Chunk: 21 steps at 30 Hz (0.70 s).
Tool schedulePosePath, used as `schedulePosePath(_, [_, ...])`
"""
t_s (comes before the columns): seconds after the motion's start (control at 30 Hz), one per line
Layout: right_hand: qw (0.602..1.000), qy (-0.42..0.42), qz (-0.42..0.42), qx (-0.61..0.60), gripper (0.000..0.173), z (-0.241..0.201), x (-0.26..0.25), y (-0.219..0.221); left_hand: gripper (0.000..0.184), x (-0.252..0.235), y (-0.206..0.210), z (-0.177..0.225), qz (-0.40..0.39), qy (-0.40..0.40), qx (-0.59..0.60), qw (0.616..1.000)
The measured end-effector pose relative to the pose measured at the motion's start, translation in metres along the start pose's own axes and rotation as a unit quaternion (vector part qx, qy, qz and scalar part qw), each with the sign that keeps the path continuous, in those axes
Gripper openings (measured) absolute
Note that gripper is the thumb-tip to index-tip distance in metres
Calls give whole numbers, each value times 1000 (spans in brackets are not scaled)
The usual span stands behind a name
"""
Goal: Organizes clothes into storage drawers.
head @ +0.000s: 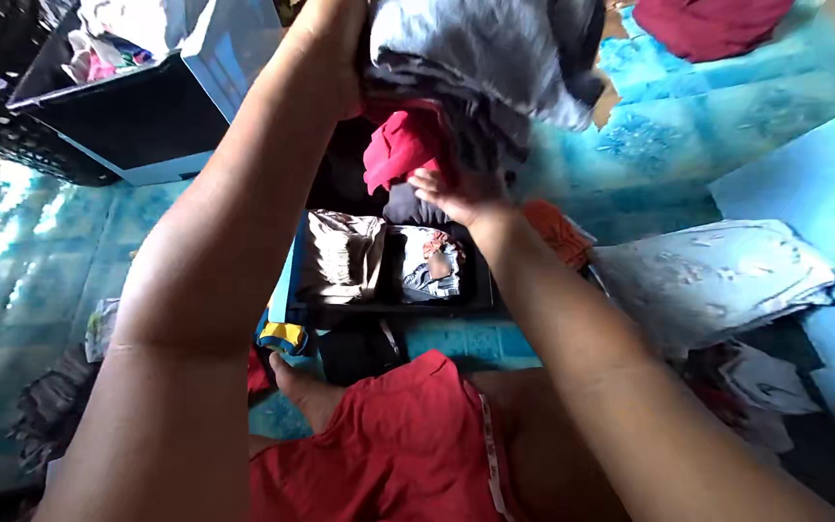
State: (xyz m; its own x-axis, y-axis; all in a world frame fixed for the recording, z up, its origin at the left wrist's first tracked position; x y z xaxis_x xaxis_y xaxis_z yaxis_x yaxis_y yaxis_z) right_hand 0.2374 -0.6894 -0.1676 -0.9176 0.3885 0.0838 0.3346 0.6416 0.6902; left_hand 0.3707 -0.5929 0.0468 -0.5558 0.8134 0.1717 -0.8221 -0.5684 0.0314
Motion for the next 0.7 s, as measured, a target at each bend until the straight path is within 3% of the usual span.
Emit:
schedulePosePath(0.13, [978,-38,-146,-143,50,-13,-2,30,35,7,0,-12,-65,20,73,995])
schedulePosePath(0.2, [987,-103,-101,-75,33,-29,4,14,36,7,-9,-33,-105,37,78,991])
schedulePosePath(0.23, [987,-125,-60,-85,34,-37,7,0,35,6,-15,-45,-107,39,75,991])
schedulePosePath(0.27, [981,-126,-39,-139,47,-48,8,-11,33,8,-20,-57,-100,33,72,992])
schedulePosePath(0.3, [978,-111,-64,-162,71,-64,7,-19,33,10,-24,-69,-85,14,69,994])
schedulePosePath(0.33, [981,-94,-106,-133,86,-77,7,-24,32,10,-28,-81,-70,-7,59,996])
schedulePosePath(0.4, [993,-44,-103,-32,75,-85,10,-28,26,7,-34,-108,-24,-53,28,998])
schedulePosePath(0.47, [996,-21,39,79,62,-77,11,-17,20,2,-36,-132,31,-109,-4,994])
schedulePosePath(0.53, [972,-43,134,189,81,-64,-2,-13,16,-3,-40,-152,76,-156,-18,985])
schedulePosePath(0.6, [930,-46,155,330,102,-54,-13,-9,15,-9,-48,-173,112,-203,-65,970])
schedulePosePath(0.67, [852,-10,168,496,118,-47,-12,2,25,-14,-57,-193,120,-248,-135,952])
schedulePosePath(0.7, [806,17,180,564,116,-45,-8,13,27,-14,-57,-195,114,-261,-166,944])
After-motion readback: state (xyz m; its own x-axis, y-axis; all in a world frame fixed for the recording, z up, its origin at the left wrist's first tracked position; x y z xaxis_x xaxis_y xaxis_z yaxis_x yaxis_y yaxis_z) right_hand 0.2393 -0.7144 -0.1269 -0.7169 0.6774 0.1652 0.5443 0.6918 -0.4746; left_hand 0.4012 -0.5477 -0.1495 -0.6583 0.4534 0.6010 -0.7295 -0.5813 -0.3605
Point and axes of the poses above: each hand's wrist, its own x-axis away from the middle knuckle, its own y-axis out of the palm, z = x × y, the point moved 2 cm from there along -x, towards the middle knuckle, and after that the axes turned 12 degrees about -x, right-handed, at the moved point
